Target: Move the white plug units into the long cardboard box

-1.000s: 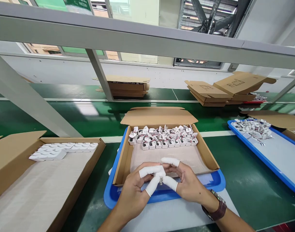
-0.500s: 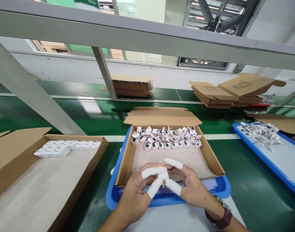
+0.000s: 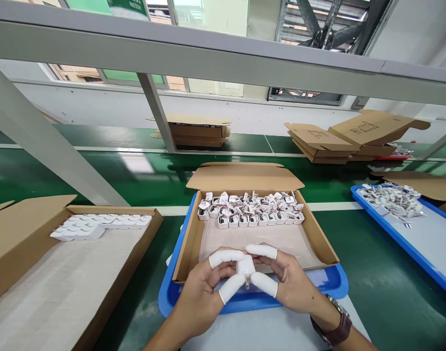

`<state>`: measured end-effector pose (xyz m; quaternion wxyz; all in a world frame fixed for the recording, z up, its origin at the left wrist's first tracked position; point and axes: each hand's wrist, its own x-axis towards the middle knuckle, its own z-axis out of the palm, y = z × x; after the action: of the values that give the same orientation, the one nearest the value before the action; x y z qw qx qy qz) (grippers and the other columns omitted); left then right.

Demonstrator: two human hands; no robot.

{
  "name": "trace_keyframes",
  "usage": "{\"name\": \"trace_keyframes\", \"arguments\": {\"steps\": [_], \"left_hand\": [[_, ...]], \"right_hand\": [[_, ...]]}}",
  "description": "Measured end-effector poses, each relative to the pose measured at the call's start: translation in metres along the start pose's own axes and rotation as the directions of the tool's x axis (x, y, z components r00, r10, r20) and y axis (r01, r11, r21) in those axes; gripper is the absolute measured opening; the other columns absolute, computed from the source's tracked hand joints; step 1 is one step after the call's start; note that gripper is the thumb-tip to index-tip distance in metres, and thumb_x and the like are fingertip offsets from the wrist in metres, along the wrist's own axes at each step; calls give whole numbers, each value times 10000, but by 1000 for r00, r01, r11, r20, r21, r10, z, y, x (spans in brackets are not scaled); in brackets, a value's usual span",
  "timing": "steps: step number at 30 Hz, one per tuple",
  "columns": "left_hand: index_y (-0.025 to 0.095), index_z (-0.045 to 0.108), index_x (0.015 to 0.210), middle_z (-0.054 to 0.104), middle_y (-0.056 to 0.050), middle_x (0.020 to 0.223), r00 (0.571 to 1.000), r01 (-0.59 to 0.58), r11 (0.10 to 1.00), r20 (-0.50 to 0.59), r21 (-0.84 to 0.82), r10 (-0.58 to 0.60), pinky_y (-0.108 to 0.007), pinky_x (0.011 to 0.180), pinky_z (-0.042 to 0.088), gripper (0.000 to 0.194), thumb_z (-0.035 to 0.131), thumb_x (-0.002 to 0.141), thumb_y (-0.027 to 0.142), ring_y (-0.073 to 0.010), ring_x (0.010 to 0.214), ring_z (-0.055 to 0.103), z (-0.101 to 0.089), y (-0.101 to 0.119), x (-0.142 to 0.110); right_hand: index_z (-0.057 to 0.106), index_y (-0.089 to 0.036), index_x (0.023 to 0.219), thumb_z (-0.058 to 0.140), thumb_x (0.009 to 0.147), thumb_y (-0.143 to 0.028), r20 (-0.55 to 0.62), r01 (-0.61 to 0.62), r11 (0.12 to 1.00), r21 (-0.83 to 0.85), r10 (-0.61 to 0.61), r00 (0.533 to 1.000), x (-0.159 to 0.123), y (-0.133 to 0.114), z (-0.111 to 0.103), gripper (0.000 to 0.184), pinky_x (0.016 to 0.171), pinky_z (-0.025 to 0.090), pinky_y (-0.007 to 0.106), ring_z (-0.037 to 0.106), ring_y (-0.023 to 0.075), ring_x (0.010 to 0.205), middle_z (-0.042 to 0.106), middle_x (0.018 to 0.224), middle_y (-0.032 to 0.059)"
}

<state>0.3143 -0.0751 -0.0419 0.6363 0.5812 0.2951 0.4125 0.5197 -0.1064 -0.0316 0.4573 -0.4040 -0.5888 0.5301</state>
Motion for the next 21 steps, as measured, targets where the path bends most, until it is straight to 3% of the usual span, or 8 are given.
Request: {"name": "trace_keyframes", "arguments": {"steps": [4,10,21], "left_hand": [[205,702,1132,750,-86,1173,998,-39,998,-47,46,41,-259,958,575,252,739,884,225,-211,1069,713,4,0,-2],[199,691,1229,777,-90,1119,998,13,1000,-58,-25,-15,-262,900,606,396,780,853,288,-218,993,746,4,-5,1],[228,743,1232,767,-76,1210,1000,28,996,4,-89,-28,-343,965,602,319,701,921,290,-280,1120,719,-4,11,5]], "right_hand": [[624,-245,1288,705,905,-252,-16,17,999,-33,-18,1000,0,3,2,392,990,571,360,704,206,1099,714,1177,74],[639,-237,1242,750,876,-319,-96,17,999,-46,-22,995,4,2,3,390,954,587,373,725,210,1024,754,1103,78],[601,-262,1332,709,935,-346,11,-25,997,79,24,1000,1,10,-6,420,1013,548,435,702,223,1097,722,1223,99]]}}
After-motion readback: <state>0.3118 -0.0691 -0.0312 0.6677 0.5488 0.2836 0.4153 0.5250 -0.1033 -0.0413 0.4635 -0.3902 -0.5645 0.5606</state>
